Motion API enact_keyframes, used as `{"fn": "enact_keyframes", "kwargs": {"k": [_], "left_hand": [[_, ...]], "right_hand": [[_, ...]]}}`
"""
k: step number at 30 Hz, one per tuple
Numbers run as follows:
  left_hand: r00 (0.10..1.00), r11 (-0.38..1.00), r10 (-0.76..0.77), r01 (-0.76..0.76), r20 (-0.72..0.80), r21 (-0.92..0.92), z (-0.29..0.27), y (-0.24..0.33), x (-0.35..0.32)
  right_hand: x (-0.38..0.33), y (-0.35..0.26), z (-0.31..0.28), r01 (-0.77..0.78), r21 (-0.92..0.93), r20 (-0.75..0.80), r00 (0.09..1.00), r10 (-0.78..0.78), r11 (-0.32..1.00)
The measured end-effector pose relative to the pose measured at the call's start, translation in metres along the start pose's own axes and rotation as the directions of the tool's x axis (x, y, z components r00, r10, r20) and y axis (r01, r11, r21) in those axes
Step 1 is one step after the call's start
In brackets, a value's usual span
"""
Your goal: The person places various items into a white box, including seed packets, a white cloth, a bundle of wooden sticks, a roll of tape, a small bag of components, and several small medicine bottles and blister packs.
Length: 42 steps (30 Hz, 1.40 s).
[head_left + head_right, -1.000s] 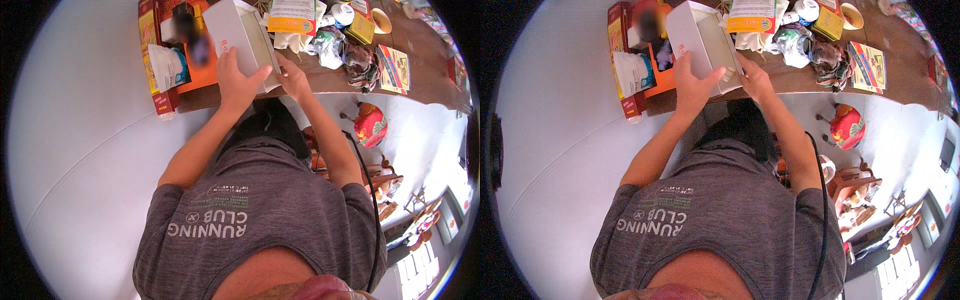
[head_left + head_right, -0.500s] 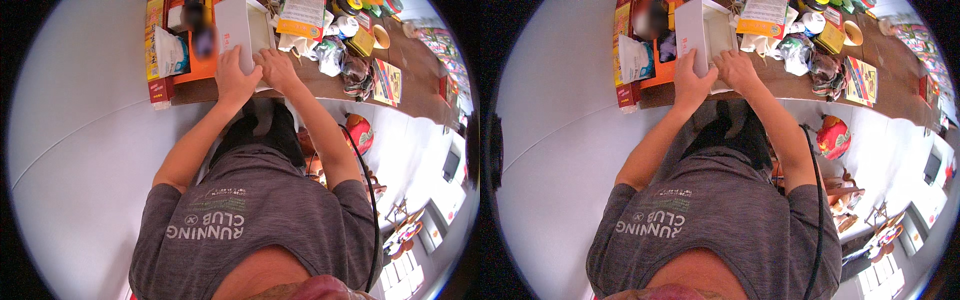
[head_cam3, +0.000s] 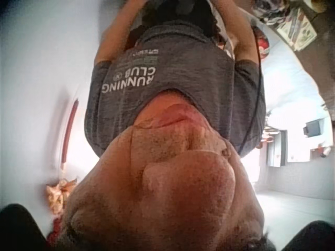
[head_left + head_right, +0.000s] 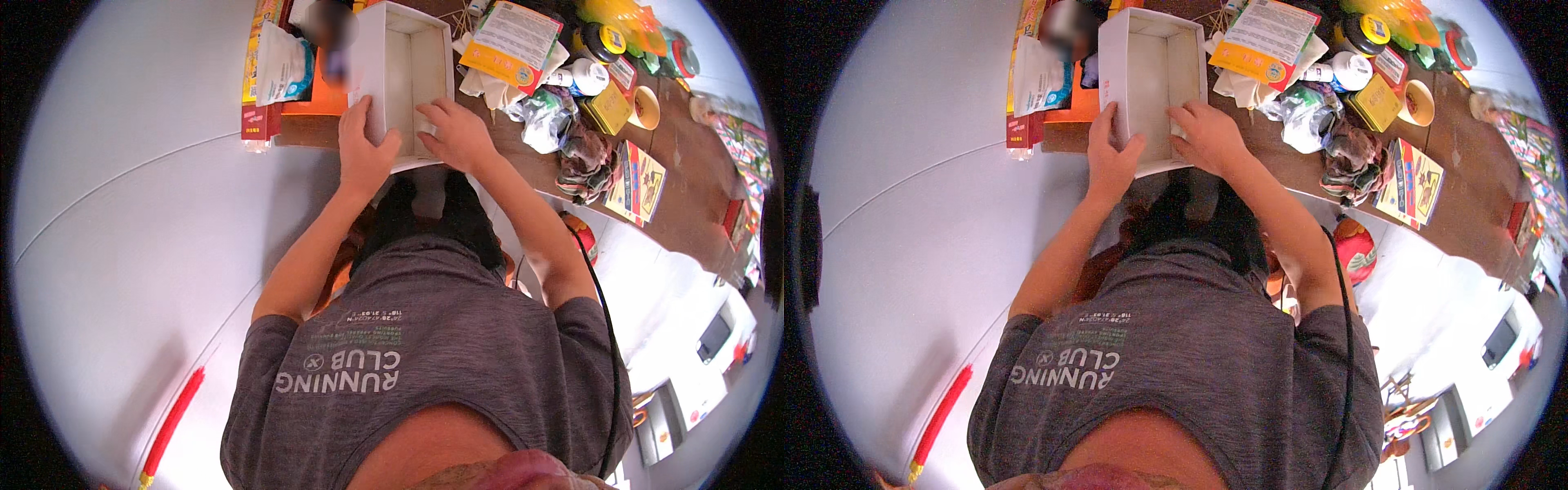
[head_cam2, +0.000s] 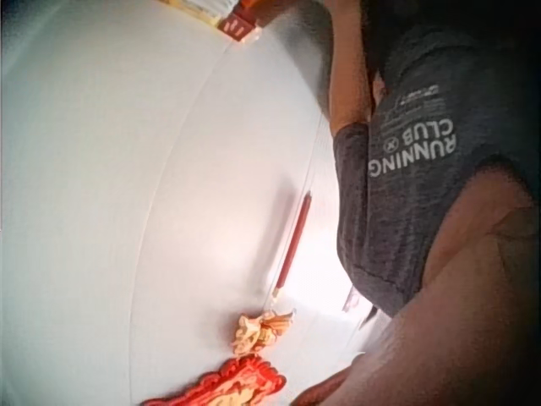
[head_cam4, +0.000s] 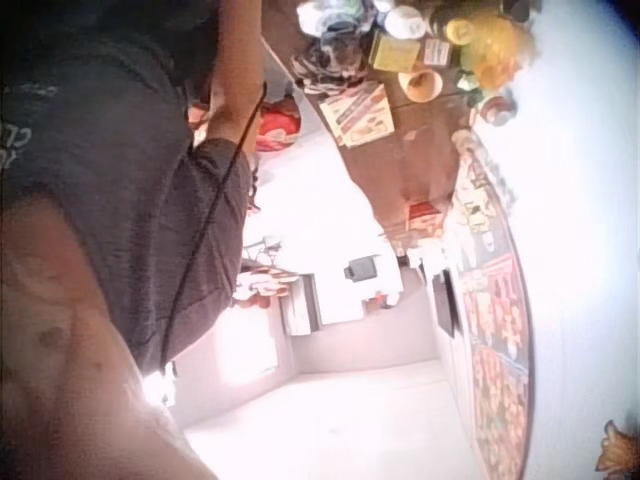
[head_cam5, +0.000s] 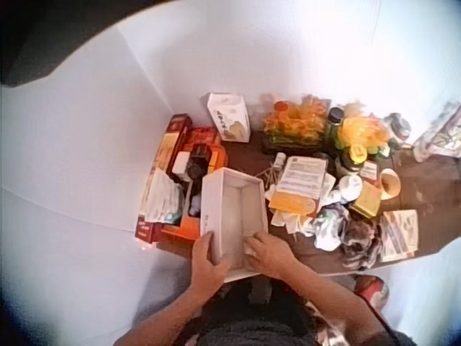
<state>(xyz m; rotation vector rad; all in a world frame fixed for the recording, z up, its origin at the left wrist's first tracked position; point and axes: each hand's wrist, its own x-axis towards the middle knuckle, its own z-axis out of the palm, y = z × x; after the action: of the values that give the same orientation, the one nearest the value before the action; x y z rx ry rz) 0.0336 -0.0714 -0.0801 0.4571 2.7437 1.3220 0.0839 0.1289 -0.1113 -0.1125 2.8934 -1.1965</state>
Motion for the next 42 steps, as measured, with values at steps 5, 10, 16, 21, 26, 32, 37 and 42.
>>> {"fn": "enact_keyframes", "kwargs": {"k": [5, 10, 16, 21, 26, 32, 37, 42], "left_hand": [[0.970, 0.933, -0.229, 0.243, 0.082, -0.266, -0.003, -0.012, -0.042], [0.946, 0.867, -0.292, 0.323, 0.140, -0.379, 0.000, -0.016, -0.076], [0.925, 0.839, -0.306, 0.375, 0.226, -0.395, 0.005, -0.015, -0.089], [0.942, 0.873, -0.264, 0.326, 0.209, -0.363, 0.018, -0.026, -0.095], [0.912, 0.904, -0.365, 0.395, 0.186, -0.163, 0.021, -0.027, -0.085], [0.939, 0.934, -0.341, 0.344, 0.044, -0.095, 0.018, -0.038, -0.041], [0.943, 0.939, -0.330, 0.325, -0.033, -0.112, 0.017, -0.044, -0.026], [0.984, 0.986, -0.120, 0.134, -0.129, 0.104, 0.006, -0.039, -0.039]], "right_hand": [[-0.061, 0.010, -0.033, -0.194, 0.257, 0.004, 0.980, 0.199, 0.947], [-0.085, 0.016, -0.048, -0.302, 0.289, -0.022, 0.947, 0.322, 0.908], [-0.098, 0.051, -0.057, -0.275, 0.035, -0.248, 0.929, 0.275, 0.961], [-0.088, 0.072, -0.062, -0.247, -0.213, -0.270, 0.945, 0.186, 0.945], [-0.082, 0.083, -0.044, -0.258, -0.484, -0.228, 0.960, 0.165, 0.836], [-0.084, 0.062, -0.049, -0.331, -0.262, -0.280, 0.925, 0.257, 0.906], [-0.072, 0.056, -0.069, -0.406, 0.314, -0.494, 0.702, 0.513, 0.858], [-0.030, 0.054, -0.101, -0.301, 0.753, -0.328, 0.600, 0.730, 0.586]]}}
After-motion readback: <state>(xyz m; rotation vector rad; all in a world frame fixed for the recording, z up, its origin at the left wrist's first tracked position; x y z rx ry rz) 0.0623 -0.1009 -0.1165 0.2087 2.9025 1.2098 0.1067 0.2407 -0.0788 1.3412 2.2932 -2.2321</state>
